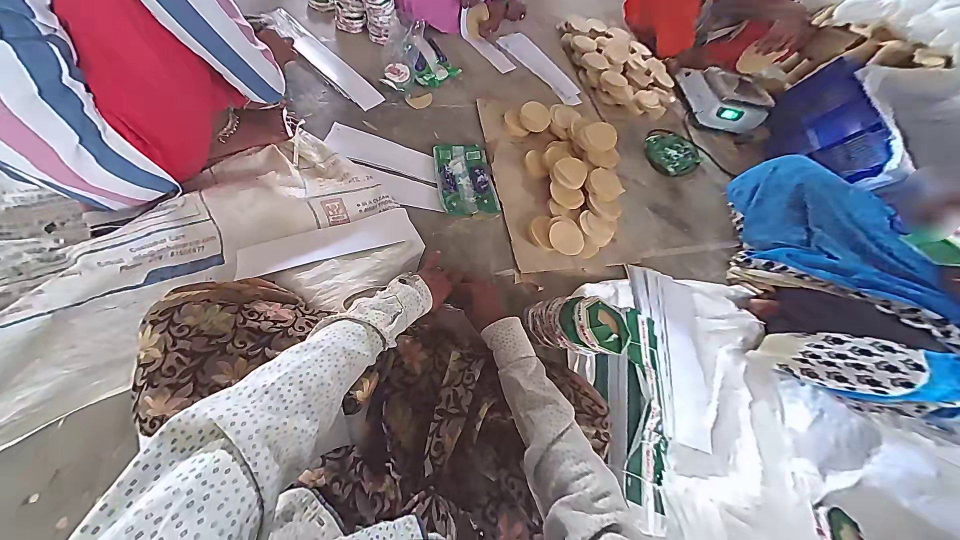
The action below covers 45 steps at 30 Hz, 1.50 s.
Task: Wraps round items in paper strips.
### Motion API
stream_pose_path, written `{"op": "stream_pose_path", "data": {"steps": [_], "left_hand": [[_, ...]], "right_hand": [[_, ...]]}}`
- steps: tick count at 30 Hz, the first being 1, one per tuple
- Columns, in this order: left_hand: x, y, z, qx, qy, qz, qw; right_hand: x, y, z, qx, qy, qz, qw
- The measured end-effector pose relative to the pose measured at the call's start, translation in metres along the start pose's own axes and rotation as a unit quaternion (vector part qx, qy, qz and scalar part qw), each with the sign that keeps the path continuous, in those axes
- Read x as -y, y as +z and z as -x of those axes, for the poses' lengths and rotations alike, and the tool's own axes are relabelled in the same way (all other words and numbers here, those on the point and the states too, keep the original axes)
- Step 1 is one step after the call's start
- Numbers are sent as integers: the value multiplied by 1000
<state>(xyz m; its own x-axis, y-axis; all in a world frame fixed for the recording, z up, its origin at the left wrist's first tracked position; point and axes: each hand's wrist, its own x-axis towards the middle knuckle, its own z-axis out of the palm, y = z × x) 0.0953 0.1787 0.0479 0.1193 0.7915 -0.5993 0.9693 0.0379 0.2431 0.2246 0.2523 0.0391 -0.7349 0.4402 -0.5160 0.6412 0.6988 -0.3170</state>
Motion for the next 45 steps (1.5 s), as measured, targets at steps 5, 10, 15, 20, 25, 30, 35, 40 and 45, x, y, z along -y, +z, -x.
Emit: {"op": "stream_pose_path", "data": {"steps": [5,10,15,20,25,30,35,40,45], "left_hand": [[-10,0,2,24,-25,-23,999],[-17,4,5,14,-26,3,1000],[-18,5,6,14,-26,-4,1000],[-18,3,7,15,-29,13,999],[-14,6,6,13,3,-29,1000],[-3,42,7,-191,-13,142,971],[-23,82,-18,-397,-128,528,740],[-25,73,-35,-404,-195,540,712],[-5,60,-31,-351,-138,510,773]], "right_hand": [[10,-4,25,5,15,37,999],[20,10,23,7,38,82,996],[16,5,24,-11,30,-19,999],[-24,24,18,-290,71,-295,908],[-33,11,-22,-145,132,-231,953],[-14,6,-48,-204,124,-186,953],[9,39,-31,-300,244,-202,900],[22,41,-20,-269,165,-104,943],[-11,8,-56,-218,189,-192,938]]}}
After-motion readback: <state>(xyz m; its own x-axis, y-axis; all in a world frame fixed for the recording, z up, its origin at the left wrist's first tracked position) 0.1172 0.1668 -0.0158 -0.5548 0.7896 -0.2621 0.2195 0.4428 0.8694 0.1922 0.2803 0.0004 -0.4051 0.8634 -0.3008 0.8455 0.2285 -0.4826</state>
